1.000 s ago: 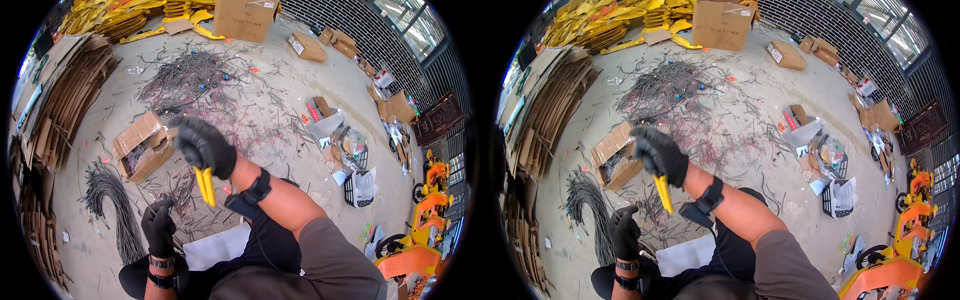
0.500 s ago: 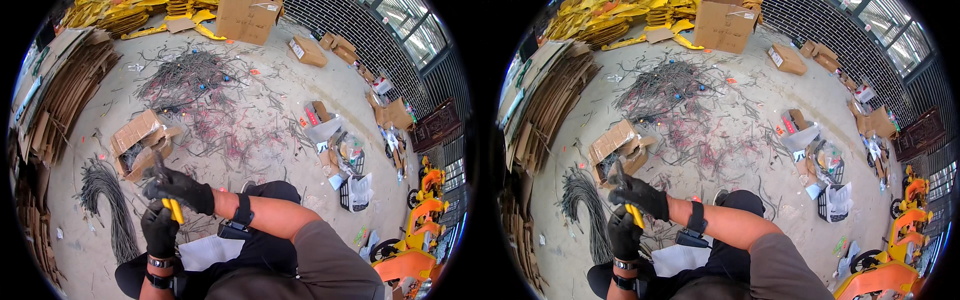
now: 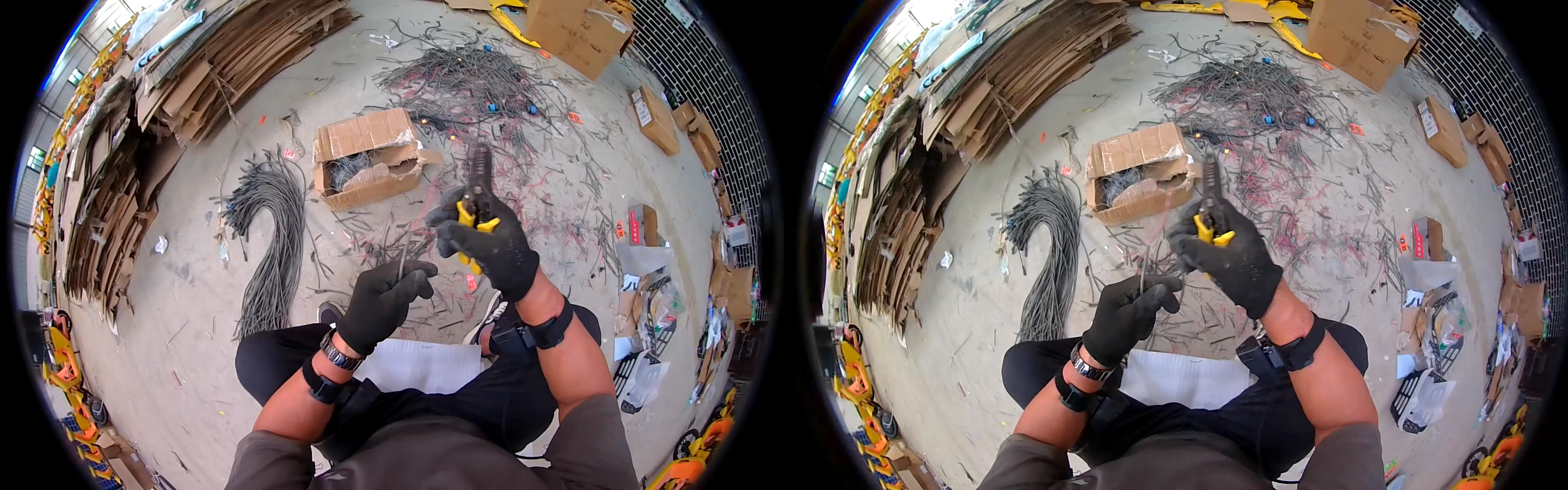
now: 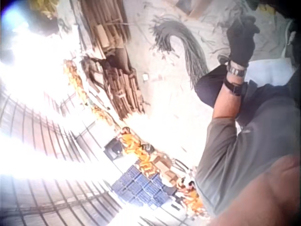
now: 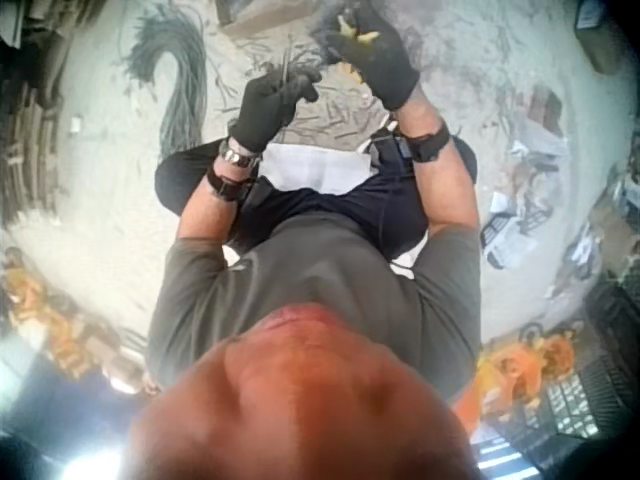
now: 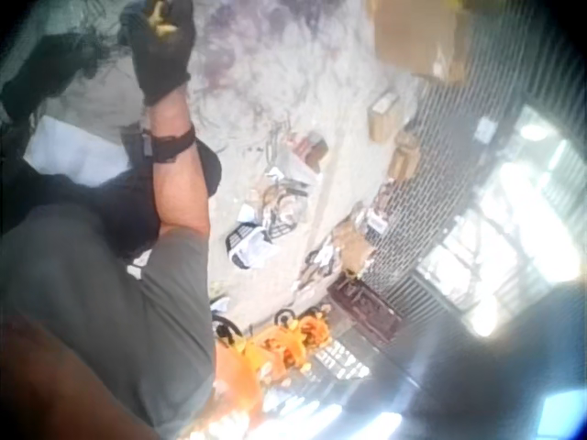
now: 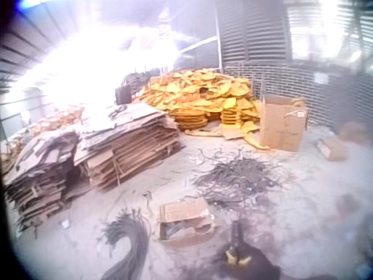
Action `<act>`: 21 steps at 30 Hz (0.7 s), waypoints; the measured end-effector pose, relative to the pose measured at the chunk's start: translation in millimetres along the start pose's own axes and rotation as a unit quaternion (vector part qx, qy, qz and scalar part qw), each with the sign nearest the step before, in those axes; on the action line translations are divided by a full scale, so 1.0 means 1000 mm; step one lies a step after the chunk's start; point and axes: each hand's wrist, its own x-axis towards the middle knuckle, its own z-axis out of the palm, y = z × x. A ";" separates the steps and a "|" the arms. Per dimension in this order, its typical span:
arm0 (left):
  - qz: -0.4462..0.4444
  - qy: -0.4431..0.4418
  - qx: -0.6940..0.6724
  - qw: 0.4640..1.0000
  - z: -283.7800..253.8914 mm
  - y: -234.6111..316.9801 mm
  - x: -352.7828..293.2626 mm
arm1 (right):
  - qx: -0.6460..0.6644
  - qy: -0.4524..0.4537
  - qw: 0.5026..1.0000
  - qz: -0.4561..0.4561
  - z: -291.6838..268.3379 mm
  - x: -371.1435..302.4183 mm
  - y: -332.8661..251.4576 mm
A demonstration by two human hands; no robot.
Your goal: The person sits on the floor and uses yellow-handled pliers to strip the insulation off the ends of thin metal wires. They repeatedly pick up wires from a pile, cut the ends, and pull the insulation off, dropping the processed pieces onto the floor.
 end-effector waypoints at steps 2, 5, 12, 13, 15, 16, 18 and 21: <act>0.028 -0.032 0.036 0.998 0.002 -0.009 -0.001 | -0.044 -0.003 0.999 -0.003 0.008 -0.002 0.002; 0.055 -0.069 0.069 0.994 0.007 -0.015 0.002 | -0.080 -0.004 0.997 -0.001 0.009 -0.004 0.003; 0.035 -0.001 0.012 0.999 0.007 -0.005 0.000 | -0.112 0.092 0.988 -0.047 -0.012 -0.001 -0.011; 0.041 0.001 0.004 0.999 0.008 -0.003 0.000 | -0.075 0.086 0.993 -0.042 -0.014 -0.001 -0.013; 0.049 0.013 -0.010 0.999 0.006 0.002 -0.004 | 0.003 0.066 0.997 -0.030 -0.014 0.001 -0.012; 0.050 0.038 -0.028 0.998 0.003 0.005 -0.004 | 0.000 0.089 0.995 -0.038 -0.015 0.000 -0.014; 0.054 0.093 -0.063 0.992 -0.006 0.011 -0.004 | -0.012 0.102 0.993 -0.052 -0.027 0.000 -0.017; 0.073 0.134 -0.070 0.986 -0.011 0.020 -0.001 | -0.132 0.084 0.986 -0.060 -0.040 0.000 0.003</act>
